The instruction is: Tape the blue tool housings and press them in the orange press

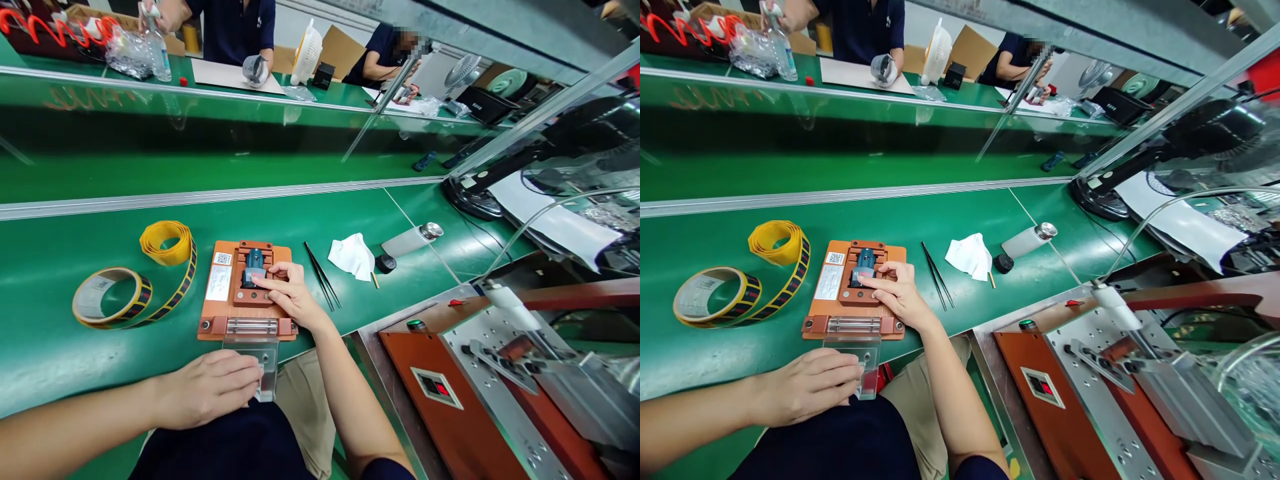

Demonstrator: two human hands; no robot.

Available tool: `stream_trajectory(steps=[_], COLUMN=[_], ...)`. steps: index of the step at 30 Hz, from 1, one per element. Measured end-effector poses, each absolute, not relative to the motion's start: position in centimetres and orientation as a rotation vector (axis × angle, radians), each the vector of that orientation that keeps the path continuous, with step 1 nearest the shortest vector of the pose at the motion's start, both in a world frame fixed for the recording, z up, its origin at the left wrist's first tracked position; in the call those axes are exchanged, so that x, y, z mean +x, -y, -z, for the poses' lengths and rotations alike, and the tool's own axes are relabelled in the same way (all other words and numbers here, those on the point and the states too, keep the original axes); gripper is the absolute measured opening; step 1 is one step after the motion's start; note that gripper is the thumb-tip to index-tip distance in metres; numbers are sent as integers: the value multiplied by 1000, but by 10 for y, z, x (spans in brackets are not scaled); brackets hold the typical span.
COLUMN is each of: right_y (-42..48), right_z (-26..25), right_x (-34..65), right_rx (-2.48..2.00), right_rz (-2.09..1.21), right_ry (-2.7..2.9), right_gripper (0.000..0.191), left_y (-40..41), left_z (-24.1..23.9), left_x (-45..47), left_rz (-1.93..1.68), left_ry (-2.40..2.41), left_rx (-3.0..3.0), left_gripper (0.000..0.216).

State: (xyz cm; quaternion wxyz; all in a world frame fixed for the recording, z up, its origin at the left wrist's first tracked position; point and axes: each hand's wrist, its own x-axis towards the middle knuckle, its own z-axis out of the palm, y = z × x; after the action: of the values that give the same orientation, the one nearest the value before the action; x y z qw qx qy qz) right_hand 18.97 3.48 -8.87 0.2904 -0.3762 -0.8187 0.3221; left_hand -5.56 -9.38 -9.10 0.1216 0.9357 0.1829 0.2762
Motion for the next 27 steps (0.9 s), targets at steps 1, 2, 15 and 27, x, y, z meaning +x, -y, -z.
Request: stream_trajectory(steps=[1, 2, 15, 27], right_y=[-38, -41, -48, -38], right_z=[90, 90, 83, 53], right_x=[190, 190, 175, 152], right_rx=[-1003, -1005, -1072, -1386], right_rz=[-860, -857, -823, -552], right_ry=[2187, 2193, 2190, 2121], right_gripper=[34, 34, 32, 45], left_y=[93, 93, 90, 89], left_z=[91, 92, 89, 74], left_x=[-56, -56, -53, -57], left_rz=[-807, -808, -875, -978], left_ry=[-523, -517, -505, -424], left_rx=[2725, 2720, 2689, 2703], left_gripper=[28, 29, 27, 28])
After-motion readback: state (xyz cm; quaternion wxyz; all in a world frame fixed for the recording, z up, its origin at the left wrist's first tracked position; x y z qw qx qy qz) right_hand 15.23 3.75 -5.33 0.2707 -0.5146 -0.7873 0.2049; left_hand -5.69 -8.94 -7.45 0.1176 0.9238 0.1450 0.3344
